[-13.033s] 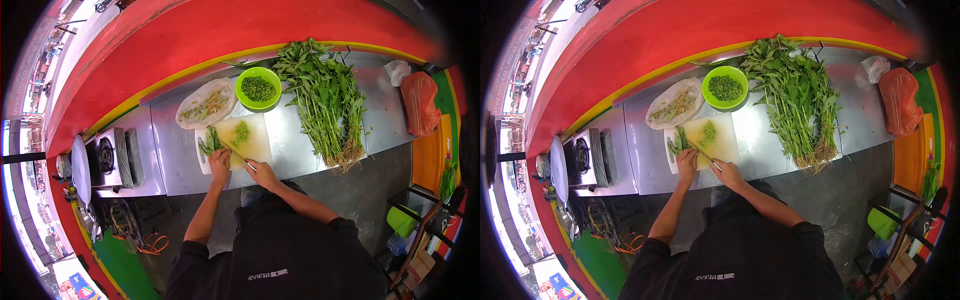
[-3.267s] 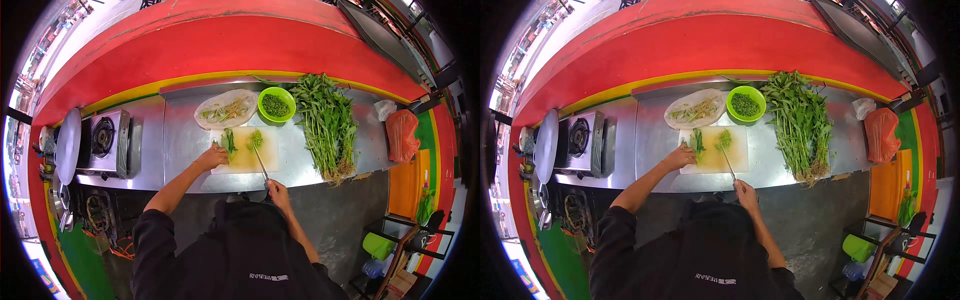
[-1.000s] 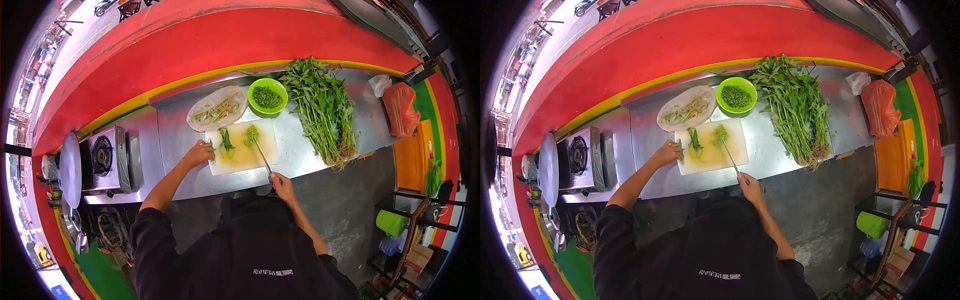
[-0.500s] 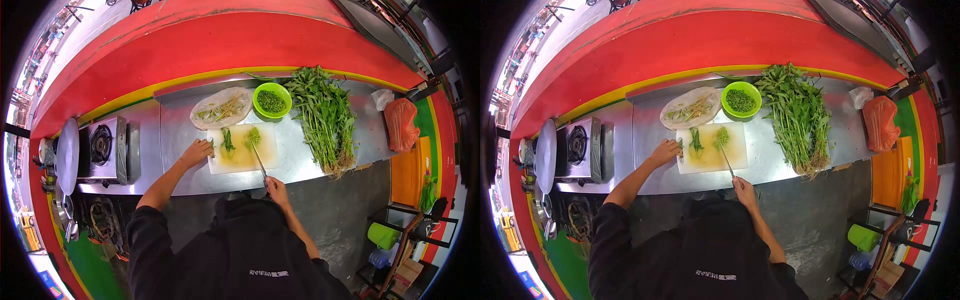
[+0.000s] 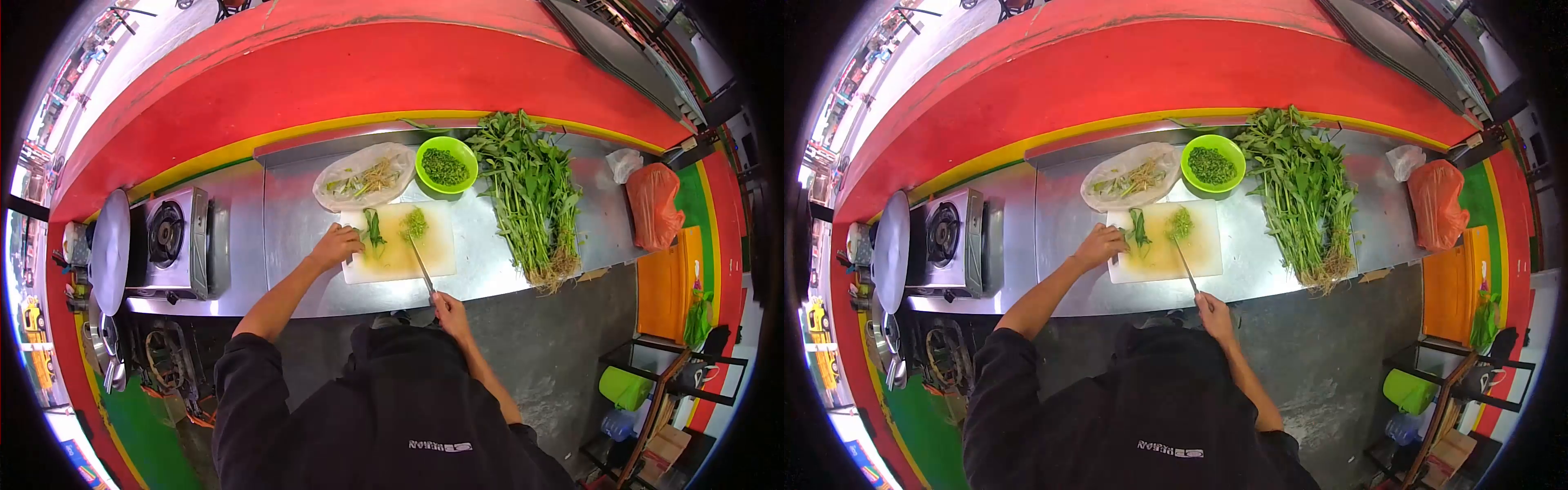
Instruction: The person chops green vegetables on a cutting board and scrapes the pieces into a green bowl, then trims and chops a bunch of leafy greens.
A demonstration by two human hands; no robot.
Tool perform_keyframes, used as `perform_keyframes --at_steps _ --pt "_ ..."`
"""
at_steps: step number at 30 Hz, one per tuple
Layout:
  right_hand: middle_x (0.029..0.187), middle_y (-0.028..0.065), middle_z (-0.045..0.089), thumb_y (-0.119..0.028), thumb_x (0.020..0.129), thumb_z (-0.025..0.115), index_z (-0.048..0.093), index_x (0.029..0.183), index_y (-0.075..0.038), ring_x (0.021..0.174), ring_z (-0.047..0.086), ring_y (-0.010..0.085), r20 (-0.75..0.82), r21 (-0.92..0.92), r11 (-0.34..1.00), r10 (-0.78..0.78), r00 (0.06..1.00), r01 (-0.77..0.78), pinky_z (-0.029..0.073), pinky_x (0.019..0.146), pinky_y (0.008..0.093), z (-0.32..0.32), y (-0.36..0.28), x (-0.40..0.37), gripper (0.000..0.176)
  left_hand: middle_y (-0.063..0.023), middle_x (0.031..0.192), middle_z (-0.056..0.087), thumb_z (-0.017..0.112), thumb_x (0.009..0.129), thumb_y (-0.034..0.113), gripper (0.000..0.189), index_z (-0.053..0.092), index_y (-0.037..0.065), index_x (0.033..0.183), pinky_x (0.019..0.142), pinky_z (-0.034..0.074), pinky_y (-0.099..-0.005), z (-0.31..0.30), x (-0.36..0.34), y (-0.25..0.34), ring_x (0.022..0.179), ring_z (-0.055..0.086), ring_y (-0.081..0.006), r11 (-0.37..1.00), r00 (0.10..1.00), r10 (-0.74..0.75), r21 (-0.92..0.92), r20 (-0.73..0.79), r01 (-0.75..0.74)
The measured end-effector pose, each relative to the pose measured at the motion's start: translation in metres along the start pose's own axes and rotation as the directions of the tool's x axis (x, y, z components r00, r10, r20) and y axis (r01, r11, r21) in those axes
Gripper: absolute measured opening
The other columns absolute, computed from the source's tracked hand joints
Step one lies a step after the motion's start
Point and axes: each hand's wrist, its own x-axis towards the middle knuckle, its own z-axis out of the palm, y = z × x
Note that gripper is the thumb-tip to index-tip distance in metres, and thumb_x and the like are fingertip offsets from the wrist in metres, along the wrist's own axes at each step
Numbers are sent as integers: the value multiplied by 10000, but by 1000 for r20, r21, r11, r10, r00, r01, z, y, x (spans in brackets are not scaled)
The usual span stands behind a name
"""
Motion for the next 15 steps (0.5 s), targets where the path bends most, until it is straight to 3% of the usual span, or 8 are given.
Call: perform_keyframes --at_steps 2,5,10,15 --pt "629 -48 516 -443 1039 582 720 1156 -62 494 445 40 -17 -24 999 -40 999 40 354 439 241 -3 10 2 422 86 934 621 676 800 172 118 735 230 884 837 379 -333 -6 0 -2 983 585 -117 997 999 -44 -59 -26 43" --pt "627 -44 515 -445 1041 576 719 1129 -56 495 448 44 -10 -5 999 -38 999 38 359 440 246 -4 10 2 424 84 935 610 707 777 170 170 736 260 918 880 380 -342 -9 1 -7 1013 579 -118 997 998 -4 -72 67 9" --pt "632 -35 519 -439 1035 587 719 1141 -49 500 450 48 -29 -20 1000 18 999 -19 366 449 249 -3 1 -2 426 89 935 621 742 722 181 211 746 261 917 914 401 -355 -3 5 -1 1023 585 -106 989 978 150 -35 146 -147" --pt "643 -31 529 -428 1033 591 720 1160 -41 514 458 50 -24 -41 998 -38 999 37 374 463 250 -5 4 -2 428 114 948 634 759 693 206 228 737 263 913 872 409 -355 4 2 -4 978 593 -110 986 982 165 -45 95 -161"
